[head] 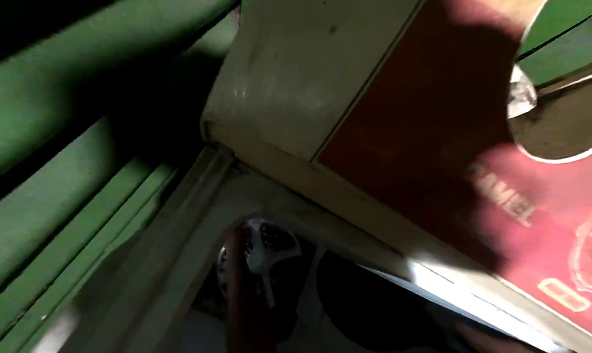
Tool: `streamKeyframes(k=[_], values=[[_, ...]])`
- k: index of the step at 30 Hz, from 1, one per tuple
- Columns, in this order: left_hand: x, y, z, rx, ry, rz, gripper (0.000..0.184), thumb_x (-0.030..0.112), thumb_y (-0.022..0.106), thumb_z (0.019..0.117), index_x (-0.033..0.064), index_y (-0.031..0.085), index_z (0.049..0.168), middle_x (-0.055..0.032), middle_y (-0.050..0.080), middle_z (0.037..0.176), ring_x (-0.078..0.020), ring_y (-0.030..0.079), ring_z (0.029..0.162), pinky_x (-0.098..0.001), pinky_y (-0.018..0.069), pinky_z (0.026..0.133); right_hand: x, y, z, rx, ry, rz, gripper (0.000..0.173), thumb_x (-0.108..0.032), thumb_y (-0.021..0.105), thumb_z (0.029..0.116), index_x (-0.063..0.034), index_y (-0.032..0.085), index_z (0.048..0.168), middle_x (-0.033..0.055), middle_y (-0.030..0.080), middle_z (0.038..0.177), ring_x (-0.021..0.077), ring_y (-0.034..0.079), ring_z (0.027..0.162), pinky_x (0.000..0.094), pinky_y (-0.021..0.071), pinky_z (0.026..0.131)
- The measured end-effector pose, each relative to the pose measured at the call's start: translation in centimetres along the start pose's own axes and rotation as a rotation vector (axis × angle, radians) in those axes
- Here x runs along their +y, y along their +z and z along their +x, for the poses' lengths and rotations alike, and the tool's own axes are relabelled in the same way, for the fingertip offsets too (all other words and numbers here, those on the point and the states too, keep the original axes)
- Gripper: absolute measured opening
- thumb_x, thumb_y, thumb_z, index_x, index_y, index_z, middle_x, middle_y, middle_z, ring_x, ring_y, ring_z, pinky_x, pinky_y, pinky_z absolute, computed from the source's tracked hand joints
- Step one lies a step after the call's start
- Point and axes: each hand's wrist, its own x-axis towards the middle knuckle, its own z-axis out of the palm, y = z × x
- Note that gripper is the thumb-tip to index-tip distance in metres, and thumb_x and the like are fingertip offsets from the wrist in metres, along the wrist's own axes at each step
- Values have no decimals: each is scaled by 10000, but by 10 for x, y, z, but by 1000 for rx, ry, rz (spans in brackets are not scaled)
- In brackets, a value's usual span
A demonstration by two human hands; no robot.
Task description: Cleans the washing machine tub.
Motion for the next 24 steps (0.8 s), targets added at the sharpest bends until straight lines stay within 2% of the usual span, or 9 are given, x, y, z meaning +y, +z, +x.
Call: streamKeyframes(k=[3,5,7,9,12,14,16,20,24], values=[[-8,32,7,122,-121,1,558,206,551,1048,-28,404,1534,-297,392,1569,-479,357,1461,-624,274,1168,2,2,1,18,-27,-2,396,-243,633,994,104,591,1179,285,655,863,475,667,805,654,510,702],[21,16,-3,64,-150,-64,617,221,566,1040,-82,356,1535,-322,301,1608,-463,277,1508,-572,221,1221,2,4,-1,54,-41,-9,384,-245,640,985,101,598,1147,271,649,816,462,662,752,641,509,665],[32,8,-1,11,-157,-139,648,269,583,1040,-117,355,1509,-352,268,1601,-463,262,1509,-518,265,1225,-1,6,-3,64,-50,-4,382,-234,645,984,109,598,1146,270,647,798,458,660,730,635,510,650],[26,60,28,451,-85,-366,513,147,741,900,-184,586,1259,-430,472,1398,-549,428,1358,-587,335,1158,-2,4,-4,75,-49,-18,390,-234,657,976,110,602,1150,273,655,791,467,666,721,641,514,645],[6,14,22,7,-47,-55,530,142,623,1010,-97,457,1453,-358,364,1544,-475,347,1462,-554,305,1190,-5,2,-2,36,-56,-31,399,-229,638,993,121,581,1175,295,648,818,483,662,737,643,509,656],[-41,36,19,46,59,84,621,136,583,1006,-47,350,1552,-302,318,1609,-460,314,1495,-627,295,1170,-3,1,-3,37,-65,-42,407,-243,626,998,124,584,1168,296,647,817,480,661,728,642,512,652],[-92,65,4,224,60,-10,603,133,536,1025,-12,337,1576,-261,329,1623,-454,301,1507,-651,259,1183,-1,1,-4,51,-70,-57,412,-256,627,998,120,588,1162,294,653,813,485,665,724,647,515,651],[-131,68,-63,442,-230,-57,511,328,510,1059,32,519,1476,-222,500,1514,-396,449,1424,-574,327,1185,0,5,-2,45,-84,-55,415,-266,631,992,110,587,1163,281,654,791,481,665,710,647,513,641],[-92,68,-35,420,-466,-348,560,376,442,1097,-53,500,1453,-268,542,1449,-386,518,1359,-533,391,1142,0,9,-5,61,-95,-76,388,-256,672,967,87,608,1138,251,647,732,463,658,657,638,506,597]])
